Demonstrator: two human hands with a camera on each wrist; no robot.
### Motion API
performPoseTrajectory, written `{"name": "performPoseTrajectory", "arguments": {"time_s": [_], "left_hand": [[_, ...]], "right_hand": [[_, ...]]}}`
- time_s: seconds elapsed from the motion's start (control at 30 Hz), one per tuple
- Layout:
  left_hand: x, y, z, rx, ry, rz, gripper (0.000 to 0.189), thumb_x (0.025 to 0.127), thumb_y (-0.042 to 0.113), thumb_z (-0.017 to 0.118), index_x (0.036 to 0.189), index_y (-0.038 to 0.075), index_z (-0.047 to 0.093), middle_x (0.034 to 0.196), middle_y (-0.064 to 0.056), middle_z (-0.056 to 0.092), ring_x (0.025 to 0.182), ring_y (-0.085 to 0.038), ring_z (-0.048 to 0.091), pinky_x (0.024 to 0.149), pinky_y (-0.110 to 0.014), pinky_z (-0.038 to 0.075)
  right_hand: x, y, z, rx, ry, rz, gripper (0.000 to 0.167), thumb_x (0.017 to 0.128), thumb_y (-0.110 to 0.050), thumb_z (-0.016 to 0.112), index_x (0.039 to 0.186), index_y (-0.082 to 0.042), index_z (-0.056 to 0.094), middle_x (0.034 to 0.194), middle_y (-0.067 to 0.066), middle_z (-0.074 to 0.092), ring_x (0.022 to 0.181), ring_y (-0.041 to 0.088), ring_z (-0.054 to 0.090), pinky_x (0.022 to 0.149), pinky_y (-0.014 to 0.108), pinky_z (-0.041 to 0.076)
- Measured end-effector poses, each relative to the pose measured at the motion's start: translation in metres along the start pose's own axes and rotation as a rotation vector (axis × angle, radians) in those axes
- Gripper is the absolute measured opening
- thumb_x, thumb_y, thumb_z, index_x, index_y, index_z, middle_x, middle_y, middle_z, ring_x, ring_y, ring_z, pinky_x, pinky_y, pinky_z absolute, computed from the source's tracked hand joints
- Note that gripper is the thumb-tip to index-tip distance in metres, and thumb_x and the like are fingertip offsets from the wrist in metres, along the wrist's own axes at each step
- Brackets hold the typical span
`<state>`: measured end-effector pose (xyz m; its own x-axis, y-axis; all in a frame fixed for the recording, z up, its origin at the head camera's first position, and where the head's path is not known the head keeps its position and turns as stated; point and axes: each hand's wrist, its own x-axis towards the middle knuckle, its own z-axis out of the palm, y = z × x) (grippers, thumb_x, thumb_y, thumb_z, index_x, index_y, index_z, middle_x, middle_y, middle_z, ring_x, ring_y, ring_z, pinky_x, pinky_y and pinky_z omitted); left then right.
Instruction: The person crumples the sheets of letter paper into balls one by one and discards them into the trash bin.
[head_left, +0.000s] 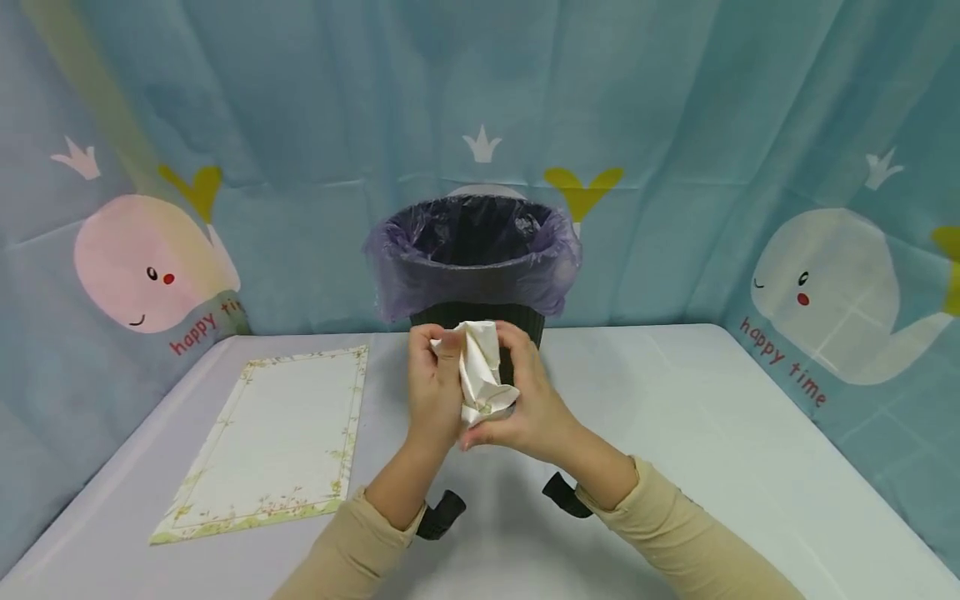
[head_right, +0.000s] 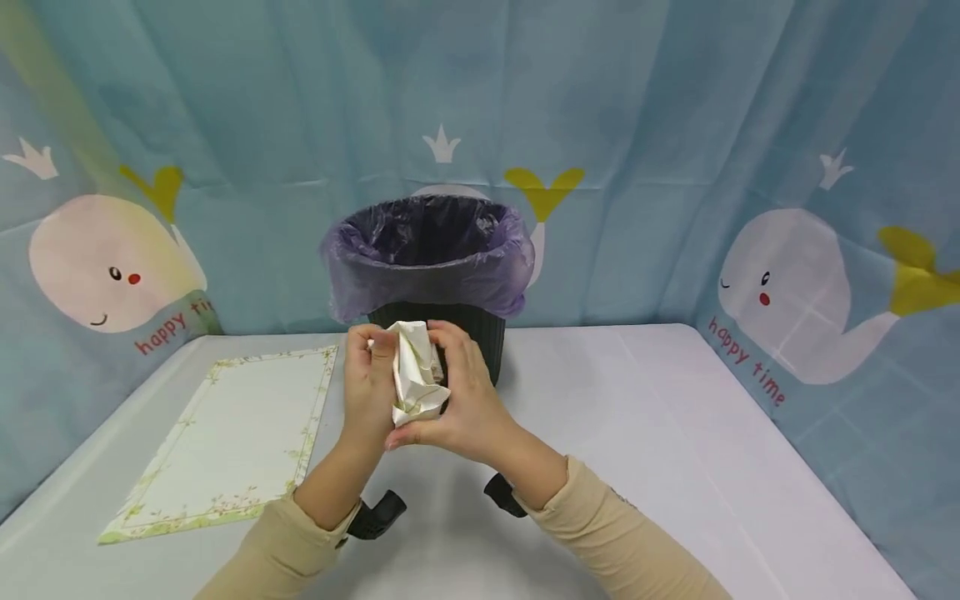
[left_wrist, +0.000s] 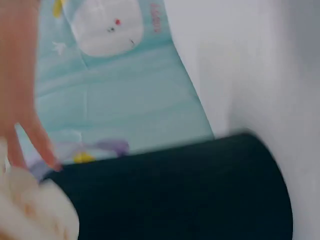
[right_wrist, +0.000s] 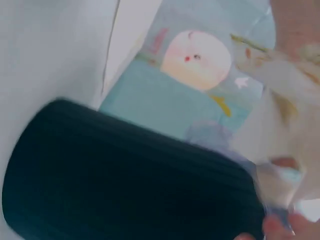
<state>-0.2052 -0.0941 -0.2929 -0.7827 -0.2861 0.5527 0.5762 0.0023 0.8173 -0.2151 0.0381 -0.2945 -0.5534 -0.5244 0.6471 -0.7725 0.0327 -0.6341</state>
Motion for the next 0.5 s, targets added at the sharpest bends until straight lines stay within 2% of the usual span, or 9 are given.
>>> {"name": "performPoseTrajectory", "arguments": {"time_s": [0.1, 0.17, 0.23, 0.3, 0.4, 0.5], "left_hand": [[-0.003, 0.006, 0.001, -0.025, -0.116, -0.154, 0.072, 0.087, 0.072, 0.032, 0.108, 0.004, 0.044, 0.096, -0.003, 0.048, 0.089, -0.012, 0.048, 0.075, -0.021, 0.043], [-0.004, 0.009, -0.001, -0.054, -0.167, -0.243, 0.08, 0.088, 0.072, 0.026, 0.116, 0.0, 0.044, 0.101, -0.005, 0.05, 0.094, -0.013, 0.049, 0.081, -0.022, 0.044], [-0.004, 0.01, -0.004, -0.096, -0.212, -0.31, 0.083, 0.091, 0.07, 0.023, 0.124, -0.003, 0.041, 0.108, -0.009, 0.051, 0.097, -0.015, 0.05, 0.082, -0.024, 0.046], [-0.004, 0.011, -0.008, -0.105, -0.248, -0.356, 0.082, 0.096, 0.066, 0.019, 0.131, -0.006, 0.039, 0.116, -0.015, 0.052, 0.102, -0.019, 0.051, 0.086, -0.025, 0.047], [-0.005, 0.012, -0.012, -0.028, -0.293, -0.379, 0.07, 0.104, 0.051, 0.017, 0.134, -0.009, 0.038, 0.123, -0.024, 0.052, 0.11, -0.027, 0.053, 0.091, -0.032, 0.047], [-0.008, 0.01, -0.013, 0.074, -0.31, -0.409, 0.063, 0.107, 0.041, 0.02, 0.132, -0.012, 0.044, 0.127, -0.025, 0.054, 0.115, -0.032, 0.053, 0.097, -0.041, 0.045]], "right_hand": [[0.003, 0.0, -0.001, 0.106, 0.039, -0.033, 0.118, 0.066, -0.067, 0.074, 0.148, -0.005, 0.018, 0.154, 0.015, 0.024, 0.13, 0.03, 0.036, 0.106, 0.045, 0.033], [0.005, -0.001, -0.002, 0.147, 0.047, -0.04, 0.116, 0.069, -0.06, 0.079, 0.15, -0.003, 0.019, 0.149, 0.015, 0.034, 0.122, 0.028, 0.044, 0.101, 0.038, 0.04], [0.007, -0.003, -0.005, 0.163, 0.062, -0.015, 0.103, 0.073, -0.045, 0.084, 0.146, -0.002, 0.027, 0.137, 0.017, 0.045, 0.112, 0.026, 0.051, 0.092, 0.034, 0.048], [0.008, -0.005, -0.007, 0.169, 0.088, 0.032, 0.09, 0.073, -0.027, 0.087, 0.141, 0.0, 0.034, 0.124, 0.017, 0.051, 0.103, 0.024, 0.055, 0.082, 0.033, 0.053], [0.008, -0.005, -0.01, 0.165, 0.165, 0.082, 0.078, 0.068, 0.0, 0.083, 0.133, 0.003, 0.039, 0.113, 0.018, 0.053, 0.094, 0.023, 0.056, 0.075, 0.032, 0.054], [0.009, -0.001, -0.014, 0.137, 0.308, 0.083, 0.062, 0.069, 0.006, 0.077, 0.122, 0.007, 0.045, 0.104, 0.013, 0.057, 0.09, 0.019, 0.056, 0.074, 0.027, 0.052]]}}
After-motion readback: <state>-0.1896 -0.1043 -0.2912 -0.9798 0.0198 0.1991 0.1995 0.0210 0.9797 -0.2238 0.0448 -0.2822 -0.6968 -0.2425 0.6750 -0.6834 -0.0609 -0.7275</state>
